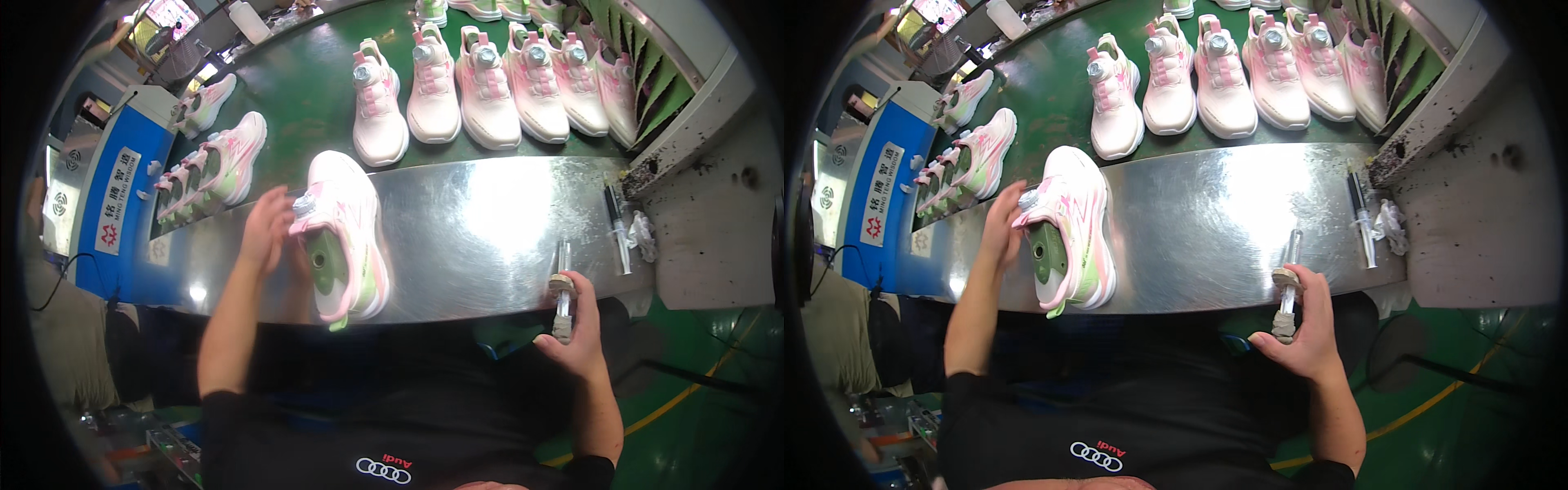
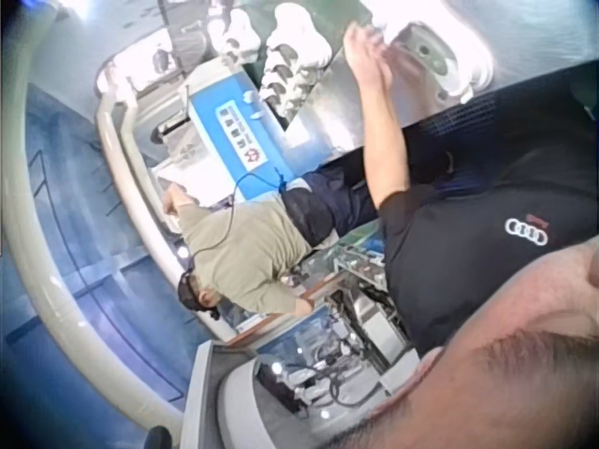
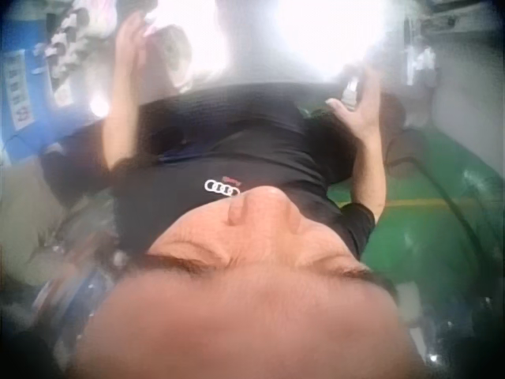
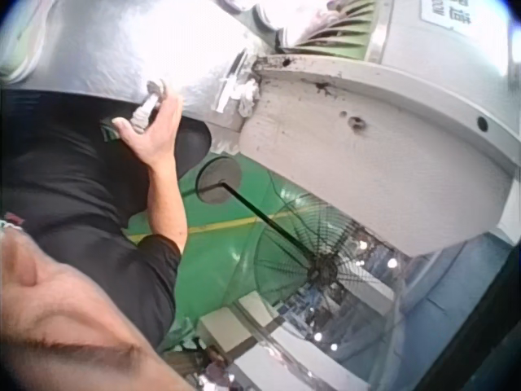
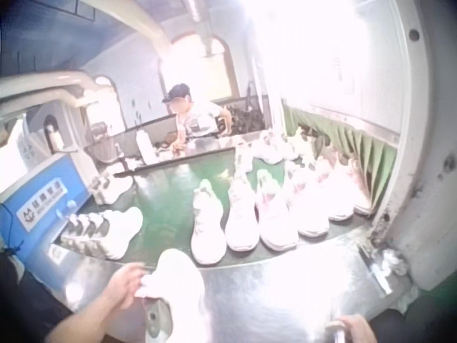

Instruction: The person takes shoes from a conveyor belt, applies adhesive along the sole edges using a syringe while rotating them, and places the shoes back onto the conveyor belt.

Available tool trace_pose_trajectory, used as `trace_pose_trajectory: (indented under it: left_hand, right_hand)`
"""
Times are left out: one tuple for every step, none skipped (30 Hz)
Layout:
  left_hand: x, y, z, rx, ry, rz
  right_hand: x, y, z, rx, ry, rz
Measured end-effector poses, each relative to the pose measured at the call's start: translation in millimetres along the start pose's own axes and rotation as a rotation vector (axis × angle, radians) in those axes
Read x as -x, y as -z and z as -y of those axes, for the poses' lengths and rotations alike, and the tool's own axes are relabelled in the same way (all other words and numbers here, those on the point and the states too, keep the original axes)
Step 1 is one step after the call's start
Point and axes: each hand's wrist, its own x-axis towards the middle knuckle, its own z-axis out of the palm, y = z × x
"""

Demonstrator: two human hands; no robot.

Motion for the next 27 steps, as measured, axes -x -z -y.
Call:
trace_pose_trajectory:
  left_hand:
    - [-20, -8, -1, 0.004, 0.047, 0.003]
    - [-46, 6, 5, -0.108, 0.153, 0.034]
    - [-58, -7, 1, -0.213, 0.162, 0.104]
    - [-65, -19, -3, -0.32, 0.167, 0.17]
    - [-71, -23, -2, -0.312, 0.164, 0.178]
    - [-76, -26, 1, -0.373, 0.186, 0.19]
    - [-80, -27, 4, -0.435, 0.208, 0.2]
    - [-83, -30, 4, -0.432, 0.204, 0.196]
    - [-86, -33, 6, -0.38, 0.205, 0.231]
    - [-87, -35, 8, -0.328, 0.205, 0.264]
    - [-70, -64, -13, -0.149, 0.249, 0.428]
    - [-52, -74, -26, 0.037, 0.293, 0.422]
    - [-40, -86, -34, 0.107, 0.261, 0.398]
    - [-38, -88, -36, 0.07, 0.167, 0.44]
    - [-38, -96, -35, 0.053, 0.111, 0.479]
    - [-37, -116, -36, 0.165, 0.025, 0.508]
    - [-36, -129, -39, 0.213, -0.022, 0.596]
    - [-40, -135, -23, 0.248, -0.112, 0.458]
    - [-21, -149, -39, 0.302, -0.159, 0.434]
    - [-12, -155, -43, 0.46, -0.179, 0.45]
    - [-5, -158, -40, 0.553, -0.25, 0.435]
    - [0, -157, -36, 0.647, -0.322, 0.425]
    - [4, -155, -34, 0.645, -0.326, 0.41]
    - [6, -153, -31, 0.657, -0.291, 0.451]
    - [8, -152, -30, 0.67, -0.254, 0.496]
    - [9, -152, -28, 0.685, -0.254, 0.503]
    - [11, -151, -28, 0.708, -0.193, 0.497]
  right_hand:
    - [2, 0, -1, -0.052, -0.042, 0.008]
    - [3, 3, -1, -0.064, -0.047, 0.03]
    - [5, 3, -4, -0.116, -0.074, 0.004]
    - [6, 3, -4, -0.17, -0.099, -0.021]
    - [6, 4, -2, -0.16, -0.098, -0.025]
    - [3, 5, 0, -0.2, -0.115, -0.039]
    - [2, 6, 2, -0.242, -0.131, -0.051]
    - [1, 7, 3, -0.24, -0.126, -0.048]
    - [-1, 8, 3, -0.245, -0.142, -0.071]
    - [-3, 8, 4, -0.252, -0.157, -0.092]
    - [-3, 10, 4, -0.246, -0.209, -0.1]
    - [-4, 8, 6, -0.264, -0.199, -0.072]
    - [-4, 8, 8, -0.21, -0.221, -0.042]
    - [-5, 6, 10, -0.172, -0.233, -0.001]
    - [-2, 9, 10, -0.164, -0.218, 0.004]
    - [2, 12, 10, -0.158, -0.2, 0.003]
    - [5, 14, 16, -0.172, -0.204, -0.029]
    - [6, 15, 23, -0.189, -0.204, -0.059]
    - [6, 14, 27, -0.19, -0.192, -0.106]
    - [7, 12, 30, -0.194, -0.177, -0.146]
    - [7, 16, 27, -0.184, -0.206, -0.052]
    - [6, 17, 27, -0.219, -0.227, -0.008]
    - [2, 16, 33, -0.277, -0.221, 0.003]
    - [-1, 13, 39, -0.334, -0.216, 0.009]
    - [-7, 7, 44, -0.437, -0.182, -0.047]
    - [-11, 6, 49, -0.421, -0.182, -0.052]
    - [-15, 7, 54, -0.564, -0.174, 0.01]
